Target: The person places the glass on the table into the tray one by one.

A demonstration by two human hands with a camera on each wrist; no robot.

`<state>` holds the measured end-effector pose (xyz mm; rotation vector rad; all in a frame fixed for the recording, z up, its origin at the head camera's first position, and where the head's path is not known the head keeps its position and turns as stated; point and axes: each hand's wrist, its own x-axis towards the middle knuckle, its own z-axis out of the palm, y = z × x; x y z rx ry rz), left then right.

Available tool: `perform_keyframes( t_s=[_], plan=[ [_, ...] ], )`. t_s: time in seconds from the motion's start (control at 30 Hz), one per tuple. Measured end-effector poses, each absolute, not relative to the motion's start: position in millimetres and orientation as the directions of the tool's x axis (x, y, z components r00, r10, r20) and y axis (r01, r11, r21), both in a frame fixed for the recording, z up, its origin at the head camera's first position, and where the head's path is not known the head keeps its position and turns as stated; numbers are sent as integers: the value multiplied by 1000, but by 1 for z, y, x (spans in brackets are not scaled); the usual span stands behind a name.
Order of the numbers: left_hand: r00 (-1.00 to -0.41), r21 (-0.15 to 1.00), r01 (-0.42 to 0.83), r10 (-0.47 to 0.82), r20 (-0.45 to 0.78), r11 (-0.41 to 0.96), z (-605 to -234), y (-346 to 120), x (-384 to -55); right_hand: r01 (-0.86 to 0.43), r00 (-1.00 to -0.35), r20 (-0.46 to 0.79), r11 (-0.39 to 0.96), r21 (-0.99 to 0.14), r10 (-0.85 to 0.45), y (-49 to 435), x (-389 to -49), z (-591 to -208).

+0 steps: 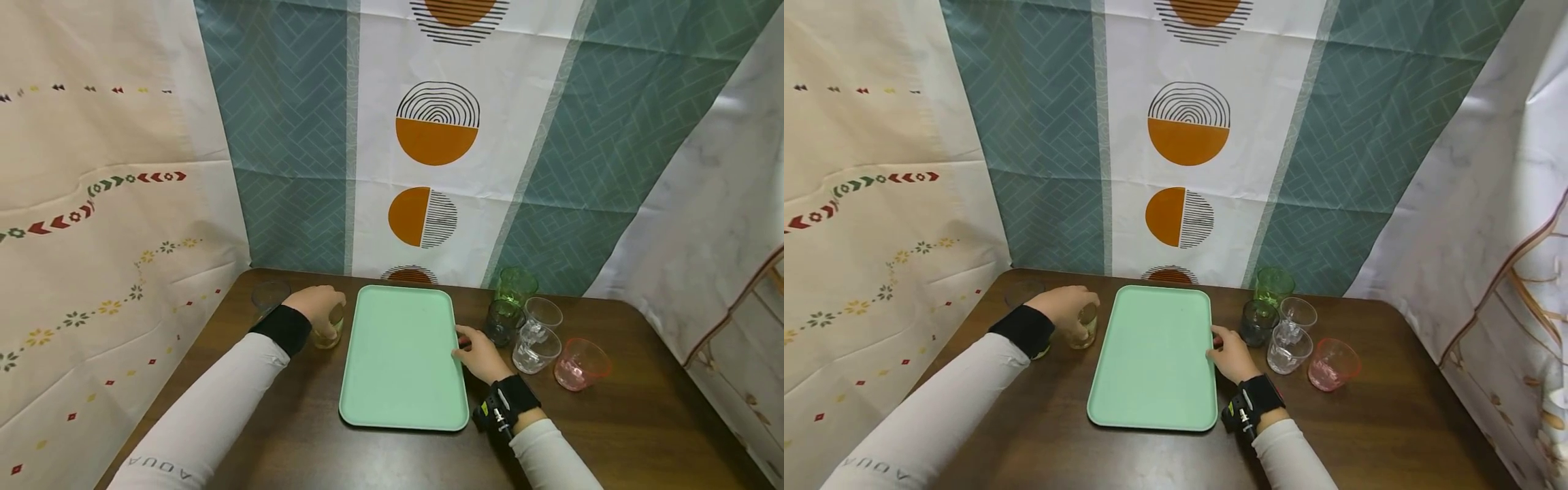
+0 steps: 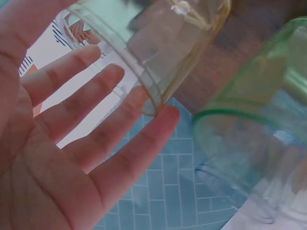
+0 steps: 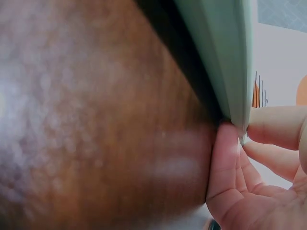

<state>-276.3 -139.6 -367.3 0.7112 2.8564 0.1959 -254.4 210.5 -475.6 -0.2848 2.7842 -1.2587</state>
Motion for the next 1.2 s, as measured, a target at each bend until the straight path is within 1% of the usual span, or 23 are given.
perform_keyframes(
  t_s=[0.13,0.27,0.5,0.77,0.9,1.2],
  plan=[
    [-863,173,449,475,-169,877,-364,-133,-290,-125,-982,3,639,-759,-189,212,-255,-477],
    [-864,172,454,479,-153,874,-362,-127,-304,-129,-982,9,645,-753,-187,211,-256,-479],
    [-853,111,515,521,-38,850,-359,-110,-319,-145,-979,9,665,-733,-204,208,-254,-479],
    [-848,71,529,528,33,846,-365,-91,-331,-151,-981,29,659,-737,-193,209,-255,-474],
    [-848,59,530,529,39,846,-371,-89,-338,-139,-982,19,645,-751,-189,209,-256,-478],
    [-845,91,534,534,26,841,-386,-78,-353,-126,-984,9,649,-750,-180,211,-256,-478]
  ],
)
